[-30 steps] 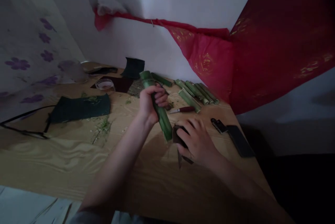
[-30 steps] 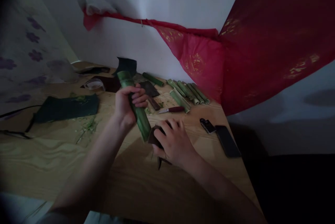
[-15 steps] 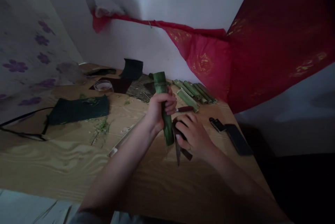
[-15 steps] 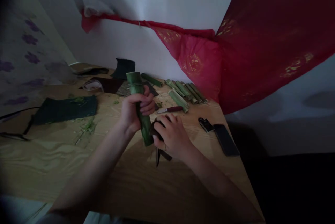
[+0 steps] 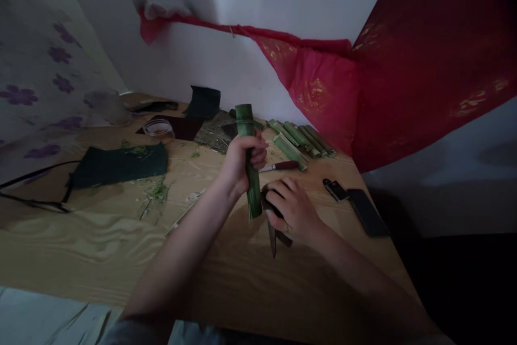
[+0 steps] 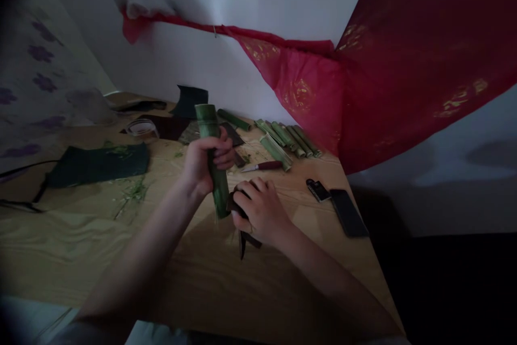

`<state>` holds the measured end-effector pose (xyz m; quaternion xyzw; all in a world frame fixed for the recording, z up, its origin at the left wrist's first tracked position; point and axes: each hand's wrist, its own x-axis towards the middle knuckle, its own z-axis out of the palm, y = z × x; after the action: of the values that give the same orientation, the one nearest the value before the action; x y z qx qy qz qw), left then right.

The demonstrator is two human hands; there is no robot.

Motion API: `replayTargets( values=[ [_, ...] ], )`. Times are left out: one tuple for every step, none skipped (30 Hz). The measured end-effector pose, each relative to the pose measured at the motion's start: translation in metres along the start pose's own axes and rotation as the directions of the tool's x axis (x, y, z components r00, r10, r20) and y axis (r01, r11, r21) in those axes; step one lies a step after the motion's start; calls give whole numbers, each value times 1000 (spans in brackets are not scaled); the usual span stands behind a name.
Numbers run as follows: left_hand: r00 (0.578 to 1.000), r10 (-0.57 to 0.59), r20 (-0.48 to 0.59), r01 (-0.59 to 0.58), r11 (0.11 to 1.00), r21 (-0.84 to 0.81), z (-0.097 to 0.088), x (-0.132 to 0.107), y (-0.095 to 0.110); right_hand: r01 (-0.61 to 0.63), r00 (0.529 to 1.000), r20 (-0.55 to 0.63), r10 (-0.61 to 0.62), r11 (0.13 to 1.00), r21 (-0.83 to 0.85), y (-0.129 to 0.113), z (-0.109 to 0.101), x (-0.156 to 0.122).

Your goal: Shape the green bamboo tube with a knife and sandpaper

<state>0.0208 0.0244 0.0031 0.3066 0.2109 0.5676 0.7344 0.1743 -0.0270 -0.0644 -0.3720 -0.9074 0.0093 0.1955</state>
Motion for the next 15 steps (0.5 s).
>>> replayTargets(
  values=[
    [1000,-29,-3,29,999,-24,-1,1,-2,-1,1000,-16,1,1000,-2,1,-1,1],
    [998,-56,2,57,998,-39,-2,2,-3,-5,999,-36,5,1000,0,2,-3,2],
    [997,-77,14,78,996,-51,-3,3,-5,-12,998,-59,13,1000,12,3,-5,3],
    [995,-93,27,95,993,-70,-5,5,-6,-21,996,-84,23,999,30,4,-6,3],
    [993,-110,38,113,989,-99,-6,6,-7,-31,993,-109,36,998,51,4,-7,3],
    [989,-138,45,143,980,-137,-9,7,-7,-42,989,-136,52,997,71,3,-8,3],
    [983,-176,44,181,966,-184,-11,9,-6,-58,985,-157,71,994,88,1,-7,1],
    [975,-218,40,221,947,-234,-14,10,-5,-74,983,-162,89,992,101,-2,-6,-2],
    [966,-257,34,256,925,-281,-17,12,-2,-85,983,-150,102,990,115,-5,-3,-6],
    [957,-287,30,281,903,-324,-20,13,1,-95,986,-128,112,987,127,-9,0,-10],
    [955,-297,26,285,887,-363,-23,15,4,-99,989,-95,112,986,135,-13,3,-14],
    [960,-278,16,261,877,-403,-25,16,7,-95,992,-67,105,986,137,-18,6,-18],
    [969,-248,5,225,870,-438,-27,17,9,-83,995,-48,90,987,136,-22,8,-21],
    [975,-224,-3,197,863,-466,-27,17,10,-67,996,-41,74,988,137,-25,9,-22],
    [977,-212,-9,180,855,-487,-27,18,10,-56,997,-47,63,989,140,-27,9,-23]
  ],
)
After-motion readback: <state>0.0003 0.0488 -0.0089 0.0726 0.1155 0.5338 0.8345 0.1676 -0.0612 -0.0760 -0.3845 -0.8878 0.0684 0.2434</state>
